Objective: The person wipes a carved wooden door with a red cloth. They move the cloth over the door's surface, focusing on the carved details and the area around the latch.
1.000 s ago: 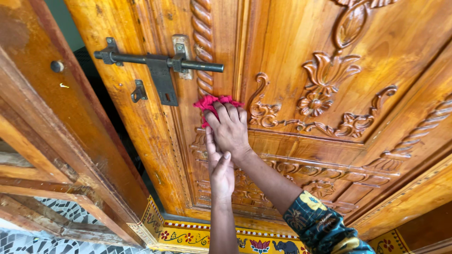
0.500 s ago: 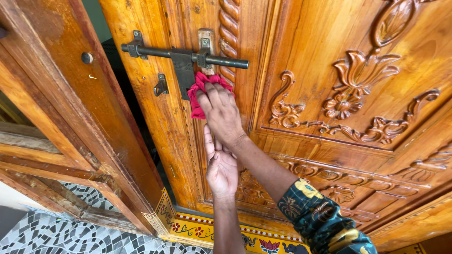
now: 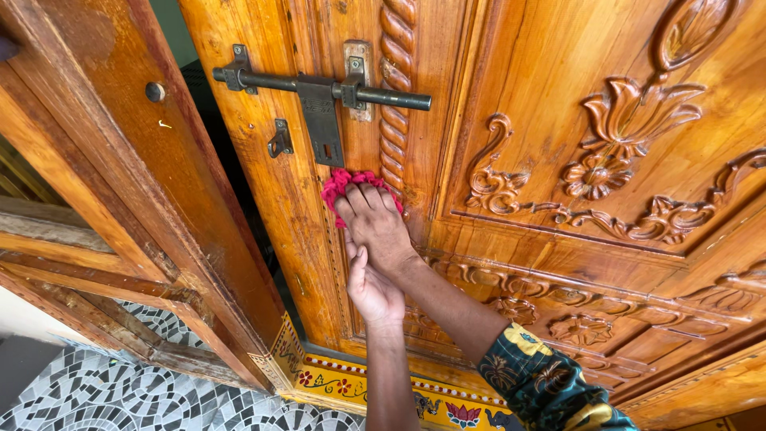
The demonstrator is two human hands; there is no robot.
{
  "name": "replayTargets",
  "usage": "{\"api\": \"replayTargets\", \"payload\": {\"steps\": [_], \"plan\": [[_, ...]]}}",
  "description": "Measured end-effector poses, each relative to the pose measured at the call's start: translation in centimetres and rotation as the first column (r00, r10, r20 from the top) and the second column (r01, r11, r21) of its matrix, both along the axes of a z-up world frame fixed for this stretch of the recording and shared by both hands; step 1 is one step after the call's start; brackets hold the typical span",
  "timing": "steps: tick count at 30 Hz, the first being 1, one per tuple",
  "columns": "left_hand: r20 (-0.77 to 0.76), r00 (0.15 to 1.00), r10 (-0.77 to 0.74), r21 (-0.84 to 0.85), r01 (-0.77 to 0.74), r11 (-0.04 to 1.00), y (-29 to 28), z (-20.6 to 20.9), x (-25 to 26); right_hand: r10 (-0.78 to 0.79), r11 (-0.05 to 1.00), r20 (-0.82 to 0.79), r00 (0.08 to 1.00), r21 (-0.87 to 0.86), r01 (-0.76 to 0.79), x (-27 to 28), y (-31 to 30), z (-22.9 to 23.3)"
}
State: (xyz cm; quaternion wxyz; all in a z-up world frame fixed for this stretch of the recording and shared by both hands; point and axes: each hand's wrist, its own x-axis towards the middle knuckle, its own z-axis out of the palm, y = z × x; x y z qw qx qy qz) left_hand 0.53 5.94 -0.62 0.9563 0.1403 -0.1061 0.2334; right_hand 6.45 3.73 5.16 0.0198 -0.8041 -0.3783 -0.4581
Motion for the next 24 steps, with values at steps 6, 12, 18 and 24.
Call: {"api": "replayTargets", "payload": {"steps": [6, 12, 18, 24], "plan": [[-0.023, 0.998, -0.05, 0.134, 0.053, 0.99, 0.4, 0.5, -0.2, 0.016, 0.998, -0.039, 0.999, 0.057, -0.014, -0.9, -1.4, -1.0], [-0.039, 0.992, -0.116, 0.285, 0.122, 0.951, -0.6, -0.3, -0.2, -0.074, 0.98, -0.195, 0.978, 0.166, 0.107, -1.5, -4.6, 0.0], [-0.042, 0.987, 0.157, 0.6, -0.101, 0.794, -3.0, 0.0, -0.1, -0.167, 0.963, -0.04, 0.985, 0.208, 0.172, -1.2, -8.8, 0.1], [-0.035, 0.828, 0.56, 0.925, -0.185, 0.331, -2.0, 0.3, 0.4, -0.119, 0.985, -0.067, 0.991, 0.114, 0.126, -2.4, -9.2, -4.0]]}}
